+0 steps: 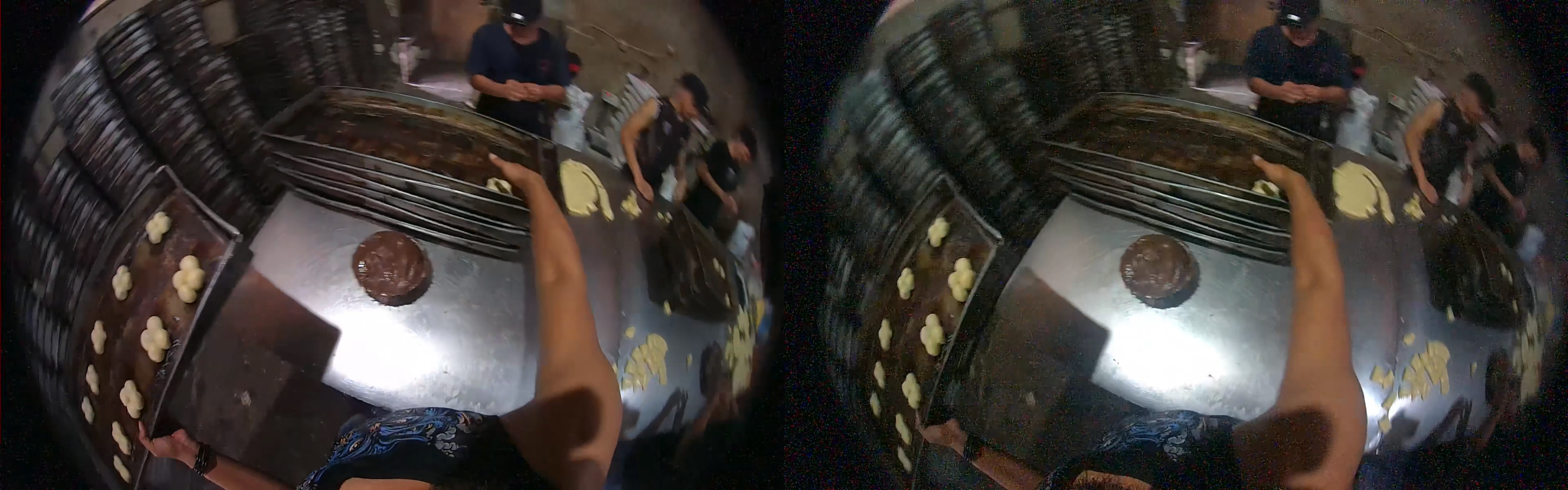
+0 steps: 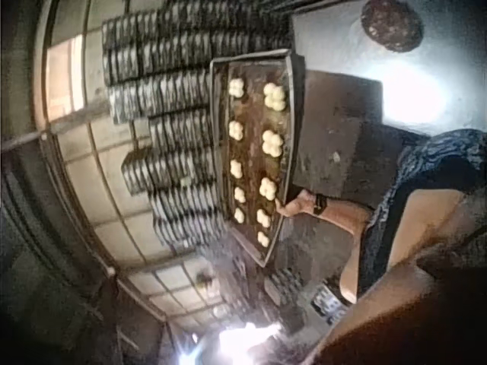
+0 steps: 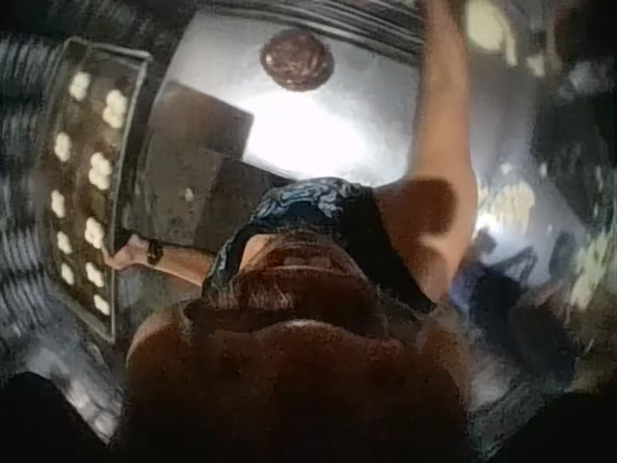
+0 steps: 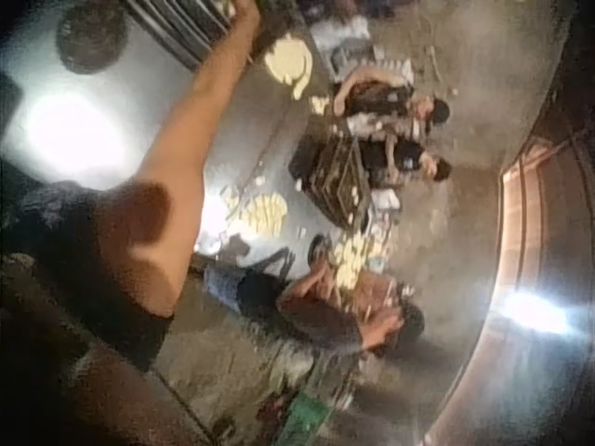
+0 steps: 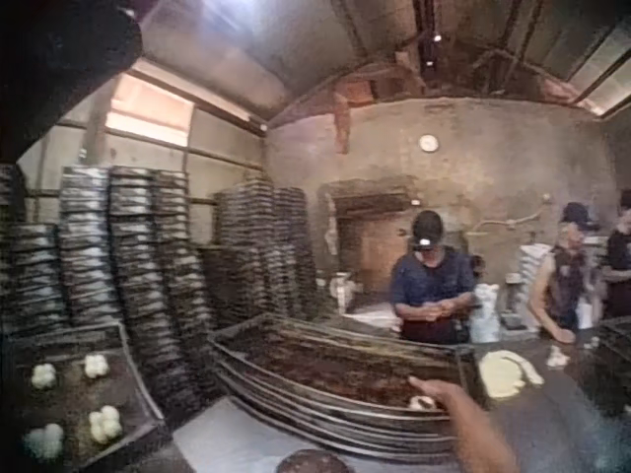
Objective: The person fills pieces of dough with chocolate paste, folds and rolls them into dough balls by hand, and carries a baking tray loaded with shaped dough to place it onto another tray.
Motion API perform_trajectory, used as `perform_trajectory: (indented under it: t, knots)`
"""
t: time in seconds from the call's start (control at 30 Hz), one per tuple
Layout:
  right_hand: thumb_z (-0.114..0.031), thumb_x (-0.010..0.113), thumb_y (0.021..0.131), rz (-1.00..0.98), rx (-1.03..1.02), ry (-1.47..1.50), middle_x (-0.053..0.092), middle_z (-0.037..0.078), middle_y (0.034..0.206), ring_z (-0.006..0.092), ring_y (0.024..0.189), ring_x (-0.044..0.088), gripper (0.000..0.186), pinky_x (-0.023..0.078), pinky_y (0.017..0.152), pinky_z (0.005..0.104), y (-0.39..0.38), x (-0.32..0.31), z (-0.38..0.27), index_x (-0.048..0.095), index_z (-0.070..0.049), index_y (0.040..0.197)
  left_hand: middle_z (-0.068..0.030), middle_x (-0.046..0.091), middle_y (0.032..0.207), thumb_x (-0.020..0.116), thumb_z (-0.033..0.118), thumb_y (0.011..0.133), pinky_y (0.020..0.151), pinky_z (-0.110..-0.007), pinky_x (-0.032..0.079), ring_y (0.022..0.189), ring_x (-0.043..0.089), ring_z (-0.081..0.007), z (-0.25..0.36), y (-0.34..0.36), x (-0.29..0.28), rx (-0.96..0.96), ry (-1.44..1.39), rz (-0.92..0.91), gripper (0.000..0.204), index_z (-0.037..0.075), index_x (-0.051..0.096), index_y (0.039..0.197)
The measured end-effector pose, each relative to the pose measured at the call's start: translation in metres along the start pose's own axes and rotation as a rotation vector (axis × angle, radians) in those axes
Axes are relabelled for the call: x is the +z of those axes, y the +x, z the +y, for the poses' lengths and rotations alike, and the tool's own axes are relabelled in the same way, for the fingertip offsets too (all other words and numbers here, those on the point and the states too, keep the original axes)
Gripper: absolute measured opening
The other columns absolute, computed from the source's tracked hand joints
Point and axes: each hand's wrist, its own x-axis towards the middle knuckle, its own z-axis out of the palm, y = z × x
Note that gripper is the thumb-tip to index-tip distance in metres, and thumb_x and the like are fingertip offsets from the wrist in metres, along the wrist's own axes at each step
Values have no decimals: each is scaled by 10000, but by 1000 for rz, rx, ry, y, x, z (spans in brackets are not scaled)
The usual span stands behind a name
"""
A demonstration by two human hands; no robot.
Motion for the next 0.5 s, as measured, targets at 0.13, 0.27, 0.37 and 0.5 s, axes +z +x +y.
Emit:
perform_trajectory:
  t: [0.13, 0.27, 0.37, 0.5]
  knots:
    - [-483, 556, 782, 448, -410, -98, 572, 196, 1095, 304, 1003, 554, 606, 434, 824, 365, -44, 25, -60, 526, -2, 1150, -147, 592, 1003, 509, 198, 769, 812, -361, 443, 914, 561, -261, 85, -45, 23, -201, -125, 117, 332, -26, 572, 1006]
    - [-265, 557, 864, -42, -651, 466, 594, 35, 810, 72, 571, 518, 357, 402, 487, 209, -82, 64, -95, 513, -30, 1129, -69, 570, 829, 541, 146, 720, 724, -327, 446, 771, 546, -207, 81, -68, 50, -113, -151, 272, 144, 39, 558, 814]
    - [-223, 544, 871, -359, -775, 512, 609, 63, 808, 82, 555, 538, 319, 418, 486, 198, -70, 95, -146, 503, -21, 1114, -60, 555, 814, 532, 135, 715, 722, -328, 447, 759, 543, -199, 86, -78, 77, -104, -207, 417, 92, 58, 532, 763]
    - [-225, 535, 875, -604, -795, 539, 607, 86, 871, 101, 675, 573, 347, 456, 550, 203, -74, 148, -235, 474, -26, 1152, -52, 535, 793, 507, 126, 710, 724, -354, 450, 756, 535, -201, 108, -102, 86, -102, -193, 522, 59, 70, 493, 723]
